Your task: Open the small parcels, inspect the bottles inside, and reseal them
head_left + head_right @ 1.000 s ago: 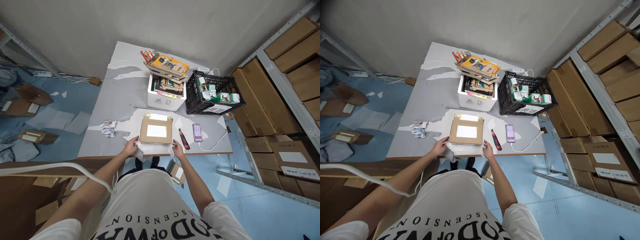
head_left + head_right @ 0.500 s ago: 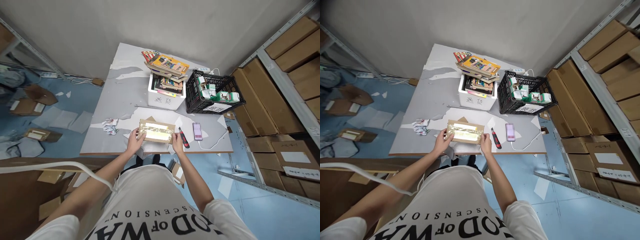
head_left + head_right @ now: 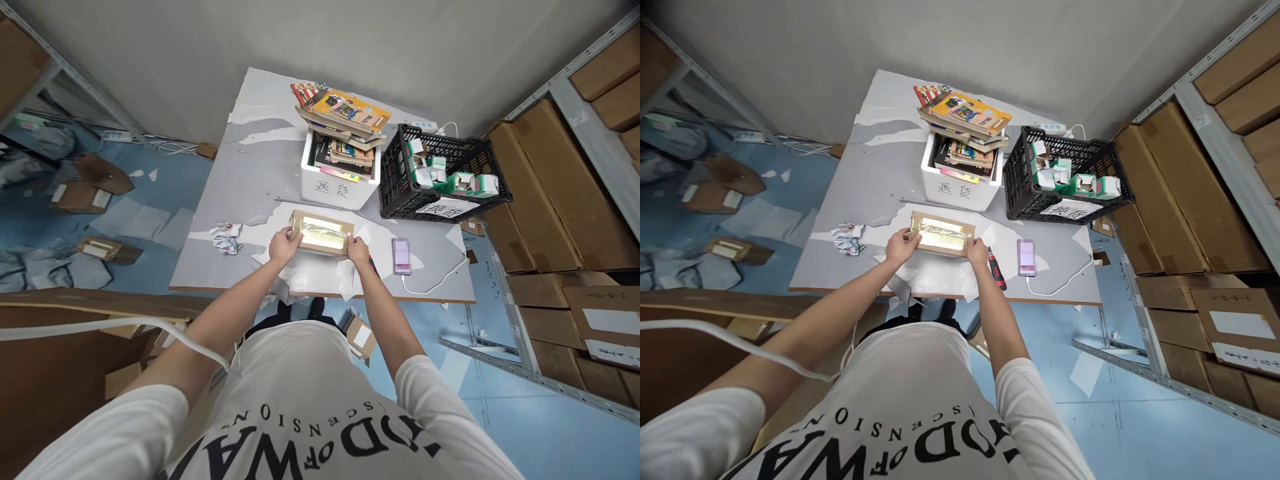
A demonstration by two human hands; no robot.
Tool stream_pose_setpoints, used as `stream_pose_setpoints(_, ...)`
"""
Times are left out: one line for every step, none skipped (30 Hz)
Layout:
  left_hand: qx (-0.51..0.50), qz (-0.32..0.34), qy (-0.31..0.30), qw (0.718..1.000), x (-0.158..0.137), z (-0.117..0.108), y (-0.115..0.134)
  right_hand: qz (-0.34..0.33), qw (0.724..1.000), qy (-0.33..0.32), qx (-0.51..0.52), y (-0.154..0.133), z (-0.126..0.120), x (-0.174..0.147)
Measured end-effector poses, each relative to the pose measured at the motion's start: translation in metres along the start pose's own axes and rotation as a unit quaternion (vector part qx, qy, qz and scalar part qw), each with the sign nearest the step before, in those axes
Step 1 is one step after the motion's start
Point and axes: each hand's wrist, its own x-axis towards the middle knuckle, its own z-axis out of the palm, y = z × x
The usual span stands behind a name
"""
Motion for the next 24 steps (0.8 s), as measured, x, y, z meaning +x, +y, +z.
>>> stream_pose_setpoints(0.009,-0.011,-0.001,1.0,0.004,0.0,0.007,0.003,1.0,-0.002,-0.007,-0.001,-0.001,0.005)
stream_pose_setpoints(0.016,-0.021,-0.002,1.0,0.007,0.0,0.013,0.005,1.0,-0.004,-0.015,-0.002,-0.002,0.008)
stream_pose_setpoints(0.022,-0.031,-0.005,0.999,0.01,-0.001,0.017,0.005,1.0,-0.007,-0.024,-0.003,-0.002,0.01)
stream_pose_setpoints(0.027,-0.039,-0.008,0.999,0.012,-0.001,0.02,0.004,0.999,-0.008,-0.032,-0.004,-0.002,0.011)
stream_pose_setpoints(0.03,-0.044,-0.011,0.998,0.015,-0.001,0.022,0.001,0.999,-0.01,-0.041,-0.005,-0.002,0.012)
stream_pose_setpoints(0.033,-0.047,-0.013,0.998,0.017,-0.001,0.022,-0.002,0.999,-0.011,-0.049,-0.005,-0.001,0.011)
stream_pose_setpoints(0.036,-0.052,-0.016,0.998,0.018,0.0,0.02,-0.005,0.998,-0.012,-0.057,-0.006,-0.001,0.01)
stream_pose_setpoints(0.04,-0.06,-0.023,0.997,0.019,0.0,0.017,-0.009,0.998,-0.013,-0.064,-0.007,0.0,0.008)
stream_pose_setpoints(0.044,-0.071,-0.033,0.996,0.019,0.001,0.013,-0.015,0.997,-0.014,-0.07,-0.007,0.001,0.006)
stream_pose_setpoints(0.048,-0.081,-0.045,0.995,0.018,0.001,0.008,-0.021,0.997,-0.016,-0.076,-0.007,0.001,0.005)
stream_pose_setpoints(0.053,-0.087,-0.055,0.993,0.015,0.002,0.002,-0.027,0.996,-0.019,-0.081,-0.007,0.002,0.003)
stream_pose_setpoints(0.056,-0.09,-0.064,0.992,0.011,0.003,-0.004,-0.032,0.996,-0.023,-0.085,-0.007,0.003,0.001)
stream_pose_setpoints(0.057,-0.086,-0.067,0.992,0.005,0.003,-0.01,-0.036,0.995,-0.027,-0.088,-0.007,0.004,0.0)
stream_pose_setpoints(0.057,-0.079,-0.068,0.993,-0.001,0.004,-0.015,-0.039,0.995,-0.03,-0.092,-0.007,0.004,-0.002)
stream_pose_setpoints(0.059,-0.068,-0.06,0.994,-0.008,0.005,-0.018,-0.042,0.994,-0.031,-0.096,-0.006,0.005,-0.003)
stream_pose_setpoints(0.064,-0.052,-0.036,0.996,-0.014,0.007,-0.02,-0.045,0.993,-0.032,-0.102,-0.006,0.006,-0.004)
stream_pose_setpoints(0.072,-0.027,0.002,0.997,-0.02,0.009,-0.021,-0.048,0.993,-0.031,-0.108,-0.006,0.007,-0.004)
stream_pose_setpoints(0.082,0.014,0.046,0.996,-0.025,0.011,-0.021,-0.05,0.992,-0.029,-0.114,-0.005,0.008,-0.003)
stream_pose_setpoints(0.092,0.075,0.081,0.99,-0.029,0.014,-0.02,-0.051,0.992,-0.026,-0.116,-0.004,0.008,-0.002)
stream_pose_setpoints(0.102,0.15,0.095,0.979,-0.031,0.018,-0.019,-0.054,0.992,-0.025,-0.114,-0.002,0.009,-0.001)
stream_pose_setpoints(0.111,0.231,0.08,0.963,-0.032,0.021,-0.019,-0.059,0.993,-0.027,-0.103,0.002,0.01,0.002)
stream_pose_setpoints(0.119,0.305,0.045,0.944,-0.033,0.025,-0.019,-0.065,0.993,-0.032,-0.089,0.007,0.01,0.004)
stream_pose_setpoints(0.125,0.363,0.005,0.923,-0.032,0.029,-0.02,-0.068,0.994,-0.036,-0.078,0.015,0.009,0.006)
stream_pose_setpoints(0.13,0.399,-0.024,0.907,-0.031,0.032,-0.022,-0.065,0.995,-0.036,-0.073,0.025,0.008,0.007)
